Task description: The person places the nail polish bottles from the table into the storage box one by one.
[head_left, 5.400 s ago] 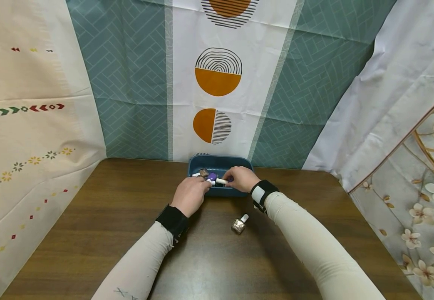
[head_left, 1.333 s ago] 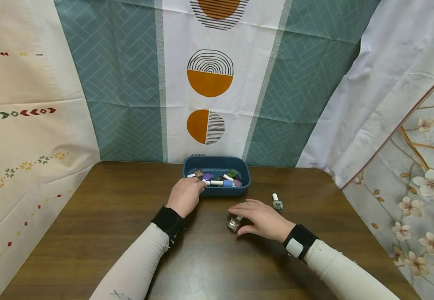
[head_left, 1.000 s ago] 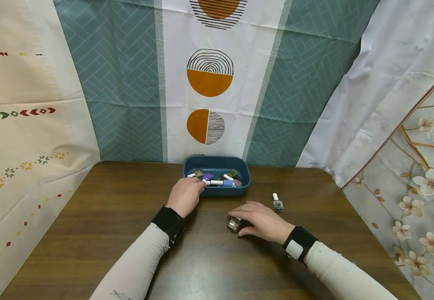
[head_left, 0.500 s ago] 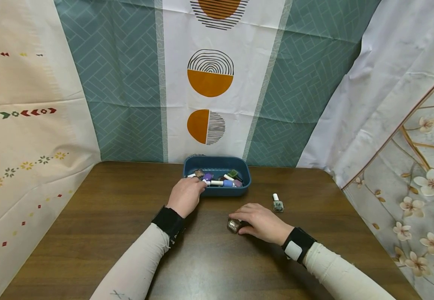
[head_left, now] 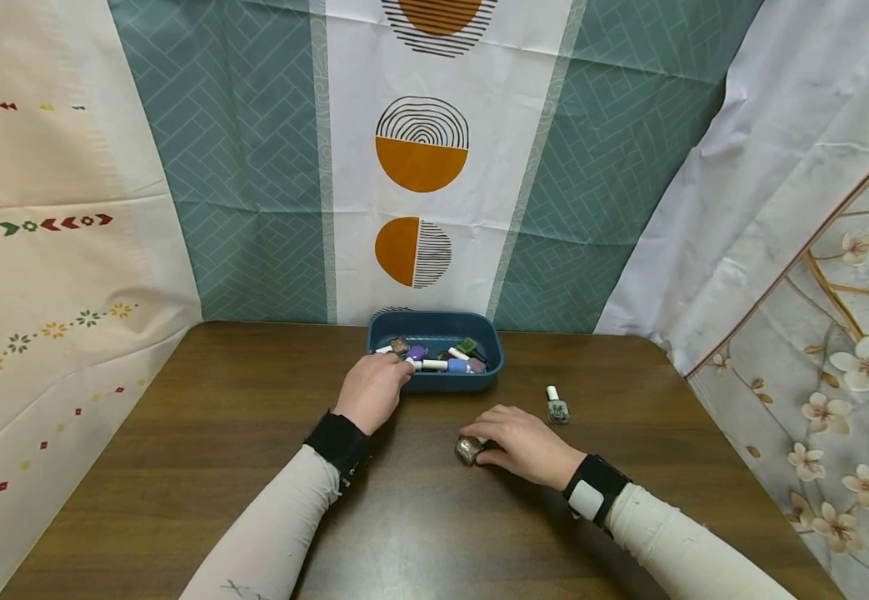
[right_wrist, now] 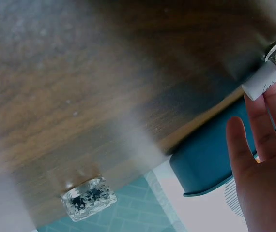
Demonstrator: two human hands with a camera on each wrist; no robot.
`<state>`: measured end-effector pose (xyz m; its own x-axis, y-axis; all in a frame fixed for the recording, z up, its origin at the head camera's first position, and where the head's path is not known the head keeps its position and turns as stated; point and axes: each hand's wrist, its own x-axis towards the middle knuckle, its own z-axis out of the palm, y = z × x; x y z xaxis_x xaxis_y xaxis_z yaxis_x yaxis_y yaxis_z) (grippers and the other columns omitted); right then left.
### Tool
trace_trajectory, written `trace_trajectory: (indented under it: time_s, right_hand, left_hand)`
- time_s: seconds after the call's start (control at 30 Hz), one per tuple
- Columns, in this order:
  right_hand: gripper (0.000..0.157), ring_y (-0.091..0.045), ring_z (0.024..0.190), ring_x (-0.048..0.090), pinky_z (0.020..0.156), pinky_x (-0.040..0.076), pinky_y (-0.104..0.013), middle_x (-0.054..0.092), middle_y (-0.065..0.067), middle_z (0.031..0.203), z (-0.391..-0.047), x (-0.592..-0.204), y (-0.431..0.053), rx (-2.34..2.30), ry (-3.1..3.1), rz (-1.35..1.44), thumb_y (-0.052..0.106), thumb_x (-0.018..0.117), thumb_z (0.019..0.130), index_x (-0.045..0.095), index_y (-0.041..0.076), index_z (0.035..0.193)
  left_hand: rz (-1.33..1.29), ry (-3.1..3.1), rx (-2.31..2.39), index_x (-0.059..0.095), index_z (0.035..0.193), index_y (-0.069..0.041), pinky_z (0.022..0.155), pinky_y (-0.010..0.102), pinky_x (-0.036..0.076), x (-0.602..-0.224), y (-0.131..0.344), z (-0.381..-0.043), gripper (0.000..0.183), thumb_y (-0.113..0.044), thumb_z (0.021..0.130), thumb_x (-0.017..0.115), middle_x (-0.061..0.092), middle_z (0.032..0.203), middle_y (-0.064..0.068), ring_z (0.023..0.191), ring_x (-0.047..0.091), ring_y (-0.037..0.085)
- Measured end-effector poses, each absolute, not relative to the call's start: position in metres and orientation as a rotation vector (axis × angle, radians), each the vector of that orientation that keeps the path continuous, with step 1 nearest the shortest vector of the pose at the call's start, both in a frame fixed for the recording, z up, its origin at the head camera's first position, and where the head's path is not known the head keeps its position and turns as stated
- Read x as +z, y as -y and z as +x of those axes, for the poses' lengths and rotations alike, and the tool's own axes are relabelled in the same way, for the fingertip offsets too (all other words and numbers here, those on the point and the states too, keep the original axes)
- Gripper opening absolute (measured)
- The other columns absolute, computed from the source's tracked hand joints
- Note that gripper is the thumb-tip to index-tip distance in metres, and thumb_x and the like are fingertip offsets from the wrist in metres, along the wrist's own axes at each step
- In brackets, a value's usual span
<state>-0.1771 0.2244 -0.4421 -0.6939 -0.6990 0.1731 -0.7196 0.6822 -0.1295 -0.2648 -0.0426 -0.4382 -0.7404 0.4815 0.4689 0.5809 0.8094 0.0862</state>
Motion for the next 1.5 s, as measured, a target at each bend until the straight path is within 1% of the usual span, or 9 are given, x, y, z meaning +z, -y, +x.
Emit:
trace_trajectory:
  time_s: [0.1,0.5,0.9,1.5]
  right_hand:
    - [0.041,-0.003,0.104,0.053,0.09,0.047,-0.031,0.062,0.014,0.111,-0.177,-0.442,-0.224,0.296,2.788,1.166,0.035,0.069,0.083,0.061,0.023,0.122]
    - [0.037,-0.003,0.103,0.052,0.088,0.047,-0.03,0.06,0.014,0.11,-0.174,-0.445,-0.222,0.293,2.806,1.113,0.036,0.068,0.084,0.061,0.024,0.118]
    - [0.038,-0.003,0.098,0.053,0.086,0.048,-0.031,0.059,0.015,0.107,-0.17,-0.445,-0.223,0.29,2.835,1.076,0.038,0.067,0.084,0.061,0.025,0.119]
    - [0.039,-0.002,0.1,0.053,0.087,0.048,-0.032,0.058,0.017,0.109,-0.165,-0.445,-0.226,0.312,2.843,1.063,0.04,0.066,0.085,0.06,0.026,0.121]
  left_hand:
    - [-0.797,2.565,-0.322,0.071,0.095,-0.019,0.079,0.036,0.049,-0.438,0.042,-0.265,0.01,-0.021,0.087,0.066,0.067,0.083,-0.001,0.079,0.062,0.018]
    - [-0.802,2.548,-0.328,0.071,0.095,-0.019,0.078,0.035,0.049,-0.439,0.042,-0.265,0.01,-0.02,0.086,0.067,0.067,0.082,-0.001,0.077,0.061,0.017]
    - [-0.8,2.561,-0.326,0.071,0.096,-0.019,0.08,0.035,0.049,-0.44,0.042,-0.266,0.011,-0.021,0.087,0.067,0.067,0.084,-0.002,0.079,0.061,0.017]
    - [-0.79,2.58,-0.328,0.071,0.097,-0.019,0.08,0.035,0.05,-0.438,0.042,-0.265,0.011,-0.021,0.087,0.066,0.067,0.084,-0.002,0.078,0.061,0.017]
